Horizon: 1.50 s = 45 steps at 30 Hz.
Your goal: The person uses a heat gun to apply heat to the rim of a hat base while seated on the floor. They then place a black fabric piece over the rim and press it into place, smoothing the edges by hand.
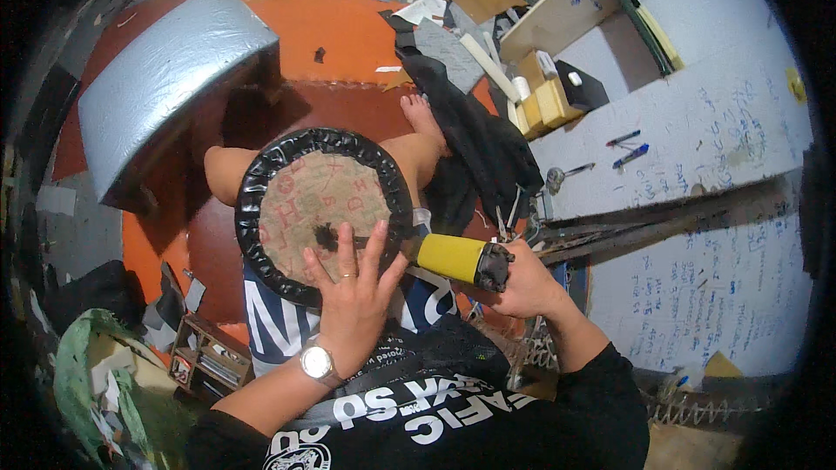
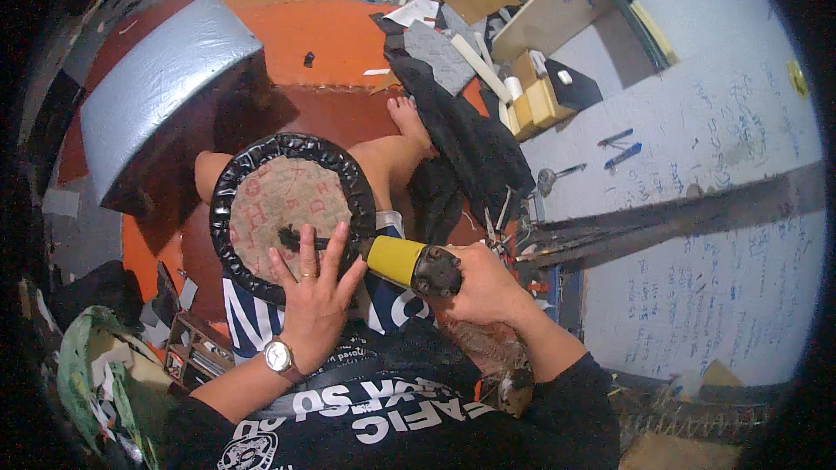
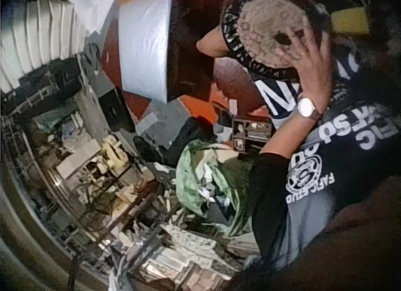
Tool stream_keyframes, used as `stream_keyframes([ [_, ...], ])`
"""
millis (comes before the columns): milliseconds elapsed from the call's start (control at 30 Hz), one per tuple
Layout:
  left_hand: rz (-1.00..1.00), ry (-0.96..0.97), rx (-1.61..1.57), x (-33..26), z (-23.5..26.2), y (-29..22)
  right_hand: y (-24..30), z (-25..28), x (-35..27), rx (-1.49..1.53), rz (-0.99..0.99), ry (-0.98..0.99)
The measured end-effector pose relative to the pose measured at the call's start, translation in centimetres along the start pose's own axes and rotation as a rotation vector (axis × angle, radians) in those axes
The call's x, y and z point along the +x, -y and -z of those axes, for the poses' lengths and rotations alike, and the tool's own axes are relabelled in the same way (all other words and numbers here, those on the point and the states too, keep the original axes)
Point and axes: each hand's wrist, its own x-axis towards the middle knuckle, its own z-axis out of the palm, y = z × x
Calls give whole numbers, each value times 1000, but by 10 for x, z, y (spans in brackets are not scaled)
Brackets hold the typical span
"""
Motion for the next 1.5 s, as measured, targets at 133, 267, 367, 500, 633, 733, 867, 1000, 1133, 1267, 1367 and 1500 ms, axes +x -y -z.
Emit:
stream_keyframes([
  [133,-1,7,-8,0,-2,0,-5,0,9,10,-44,12],
  [267,1,-15,-4,-1,-3,-1,-3,3,13,-42,-70,56],
  [367,4,-20,-6,-2,-5,-1,6,7,17,-86,-104,68],
  [500,4,-41,-19,-1,-7,0,22,16,24,-162,-214,120],
  [633,6,-63,2,0,-7,-1,30,20,29,-202,-267,144],
  [733,15,-48,5,0,-6,-1,27,19,28,-215,-252,144],
  [867,5,-71,-22,-1,-5,1,14,11,23,-203,-171,139],
  [1000,-3,-64,-40,-1,-5,2,2,5,18,-168,-141,82],
  [1133,5,-75,-71,-1,-6,1,-3,5,18,-181,-120,104],
  [1267,6,-68,-61,-1,-6,1,0,6,21,-113,-103,83],
  [1367,4,-68,-71,-1,-5,2,1,8,23,-207,-11,12],
  [1500,12,-56,-79,-1,-5,1,-5,13,27,-236,42,38],
])
